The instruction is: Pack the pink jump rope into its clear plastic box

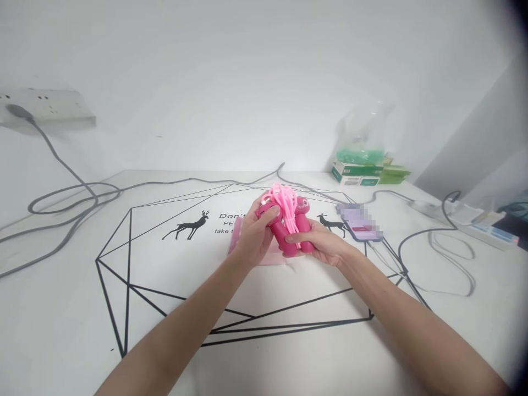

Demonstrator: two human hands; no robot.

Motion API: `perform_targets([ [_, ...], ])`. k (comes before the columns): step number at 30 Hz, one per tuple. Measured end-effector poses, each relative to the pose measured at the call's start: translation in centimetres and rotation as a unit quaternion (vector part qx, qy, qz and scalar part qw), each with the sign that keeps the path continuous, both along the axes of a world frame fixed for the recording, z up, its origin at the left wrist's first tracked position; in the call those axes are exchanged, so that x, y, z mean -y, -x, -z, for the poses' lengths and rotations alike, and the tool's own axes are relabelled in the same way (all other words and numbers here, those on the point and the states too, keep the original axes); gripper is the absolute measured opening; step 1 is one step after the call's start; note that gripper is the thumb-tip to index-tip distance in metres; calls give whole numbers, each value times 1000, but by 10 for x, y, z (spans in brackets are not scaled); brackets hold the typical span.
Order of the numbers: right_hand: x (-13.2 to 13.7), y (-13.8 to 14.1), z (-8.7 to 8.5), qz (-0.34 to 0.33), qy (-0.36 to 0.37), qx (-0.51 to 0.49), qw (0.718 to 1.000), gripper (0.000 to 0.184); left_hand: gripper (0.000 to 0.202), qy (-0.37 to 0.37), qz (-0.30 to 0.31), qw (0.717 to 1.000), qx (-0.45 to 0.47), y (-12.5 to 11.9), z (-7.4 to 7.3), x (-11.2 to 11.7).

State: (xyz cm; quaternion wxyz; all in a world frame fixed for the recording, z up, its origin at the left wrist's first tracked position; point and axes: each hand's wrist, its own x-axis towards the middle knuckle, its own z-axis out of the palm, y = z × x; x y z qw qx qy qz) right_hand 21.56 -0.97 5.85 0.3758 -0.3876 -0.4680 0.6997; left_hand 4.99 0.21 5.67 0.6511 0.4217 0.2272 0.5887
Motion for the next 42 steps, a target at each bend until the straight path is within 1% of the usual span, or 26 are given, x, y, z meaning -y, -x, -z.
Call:
perform_targets([
  [3,0,-2,-5,-15,-3,17,1000,42,51,17,13,998,-59,17,-10,-9],
  [6,1,-1,-7,-45,-14,38,998,38,52,7,33,987,-155,34,-28,-16],
  [8,2,1,-7,-61,-22,45,997,35,53,-9,67,971,-227,39,-41,-19],
  [10,3,2,-8,-76,-32,47,996,33,56,-31,103,946,-305,38,-54,-21],
  [12,4,2,-9,-92,-40,53,994,33,58,-52,129,924,-356,35,-61,-23],
  [13,4,2,-10,-99,-42,59,993,35,58,-60,139,918,-367,33,-63,-23],
  [15,4,2,-11,-103,-45,73,991,38,56,-68,152,916,-365,32,-61,-24],
  [17,3,1,-10,-104,-49,82,990,37,50,-74,151,921,-352,33,-54,-24],
  [19,-1,1,-10,-105,-52,88,989,34,42,-77,126,928,-342,36,-44,-24],
  [23,-12,0,-16,-109,-58,119,985,34,34,-56,47,945,-318,42,-29,-26],
  [26,-21,-1,-23,-120,-63,155,979,42,35,-33,21,957,-287,45,-23,-27],
  [29,-27,-2,-28,-119,-53,165,978,57,38,-13,8,967,-253,45,-16,-27],
  [31,-31,-2,-31,-116,-44,170,978,62,42,-1,-6,973,-230,46,-11,-25],
  [34,-34,-1,-34,-126,-45,187,973,60,58,15,-10,977,-214,46,-9,-22],
  [37,-37,1,-36,-146,-44,197,969,58,73,17,4,976,-218,47,-11,-21],
  [39,-39,3,-38,-152,-35,200,967,59,73,11,7,973,-231,48,-12,-21],
  [42,-40,7,-39,-141,-21,205,968,61,60,-3,-16,968,-252,48,-10,-23],
])
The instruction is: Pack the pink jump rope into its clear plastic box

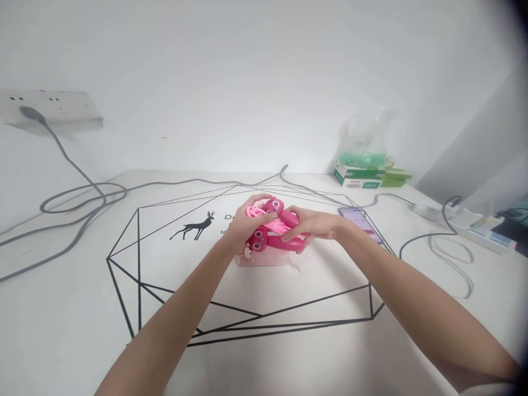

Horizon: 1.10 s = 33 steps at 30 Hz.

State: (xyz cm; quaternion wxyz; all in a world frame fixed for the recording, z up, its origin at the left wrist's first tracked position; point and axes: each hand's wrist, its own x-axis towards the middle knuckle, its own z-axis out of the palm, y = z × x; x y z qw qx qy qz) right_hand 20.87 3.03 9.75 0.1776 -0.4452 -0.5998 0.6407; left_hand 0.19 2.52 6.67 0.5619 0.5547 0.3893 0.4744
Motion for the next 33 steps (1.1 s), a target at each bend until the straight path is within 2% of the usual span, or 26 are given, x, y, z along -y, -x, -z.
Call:
perform_targets([
  [5,-2,0,-1,22,5,-18,1000,68,46,-38,-51,998,-1,-2,5,-1],
  [13,6,7,19,137,-60,-132,980,50,42,-36,-170,984,47,-12,13,-3],
  [17,12,20,26,212,-23,-196,957,43,37,-76,-227,970,34,-12,19,-7],
  [20,15,24,29,189,34,-250,949,50,35,-81,-265,960,28,-10,22,-10],
  [24,21,27,32,162,62,-275,946,53,36,-83,-266,960,24,-9,25,-11],
  [30,26,34,32,195,49,-264,943,52,33,-125,-288,949,9,-11,27,-8],
  [33,24,38,32,244,45,-286,925,54,33,-139,-297,945,14,-14,28,-7],
])
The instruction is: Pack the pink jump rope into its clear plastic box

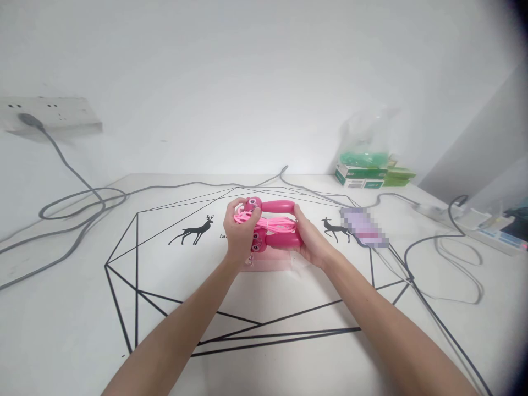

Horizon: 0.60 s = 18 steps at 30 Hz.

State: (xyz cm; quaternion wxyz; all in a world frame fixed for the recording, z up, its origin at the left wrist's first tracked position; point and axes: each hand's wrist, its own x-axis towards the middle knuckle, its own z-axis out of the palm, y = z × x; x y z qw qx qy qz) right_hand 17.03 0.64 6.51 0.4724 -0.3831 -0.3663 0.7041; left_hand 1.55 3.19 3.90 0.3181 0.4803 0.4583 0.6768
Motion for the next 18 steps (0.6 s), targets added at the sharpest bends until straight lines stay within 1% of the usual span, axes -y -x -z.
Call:
perform_targets([
  [2,-2,3,2,55,8,-25,998,54,33,-3,-3,1000,1,-2,0,1],
  [4,-4,6,4,90,8,-47,995,54,33,1,-7,1000,2,-5,0,3],
  [8,-2,9,7,130,-32,-71,988,55,34,12,-10,1000,12,-8,1,5],
  [13,3,15,13,189,-87,-104,973,58,36,16,-11,1000,18,-11,1,9],
  [16,3,16,16,217,-95,-103,966,58,35,11,-10,1000,0,-15,4,13],
  [18,1,15,16,242,-87,-99,961,52,34,7,-7,1000,-16,-19,6,16],
])
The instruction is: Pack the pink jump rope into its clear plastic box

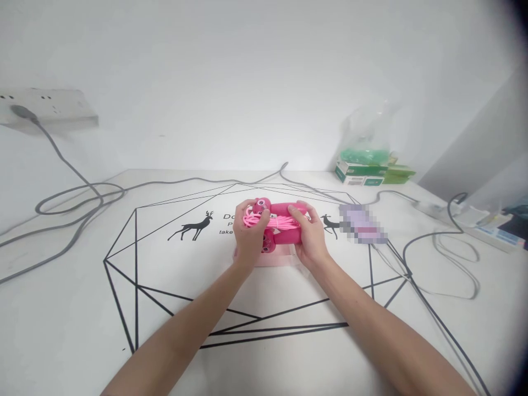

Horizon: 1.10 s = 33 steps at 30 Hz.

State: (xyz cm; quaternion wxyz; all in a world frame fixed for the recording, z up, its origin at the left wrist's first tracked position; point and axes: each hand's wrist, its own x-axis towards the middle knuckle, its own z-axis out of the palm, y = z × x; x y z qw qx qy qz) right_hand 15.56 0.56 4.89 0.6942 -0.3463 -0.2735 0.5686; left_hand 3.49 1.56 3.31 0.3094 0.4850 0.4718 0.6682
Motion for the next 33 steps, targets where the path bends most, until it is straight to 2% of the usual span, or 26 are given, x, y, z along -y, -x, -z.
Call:
perform_targets([
  [6,-2,-5,2,60,27,8,998,40,36,14,24,999,-24,-9,5,7],
  [11,-1,-6,6,47,15,5,999,45,37,22,22,999,-19,-10,5,8],
  [15,-4,-10,5,45,33,-5,998,50,38,12,30,999,-26,-11,5,9],
  [21,-9,-23,9,56,68,-50,995,47,41,22,91,995,-46,-16,0,12],
  [26,-11,-41,14,71,69,-66,993,40,46,21,173,981,-91,-17,0,13],
  [29,-13,-50,20,86,51,-49,994,36,59,16,229,963,-138,-16,5,12],
  [31,-15,-55,25,84,41,-35,995,34,77,-5,267,945,-190,-14,9,12],
  [33,-17,-58,29,81,37,-33,995,34,98,-43,277,921,-271,-12,12,12],
])
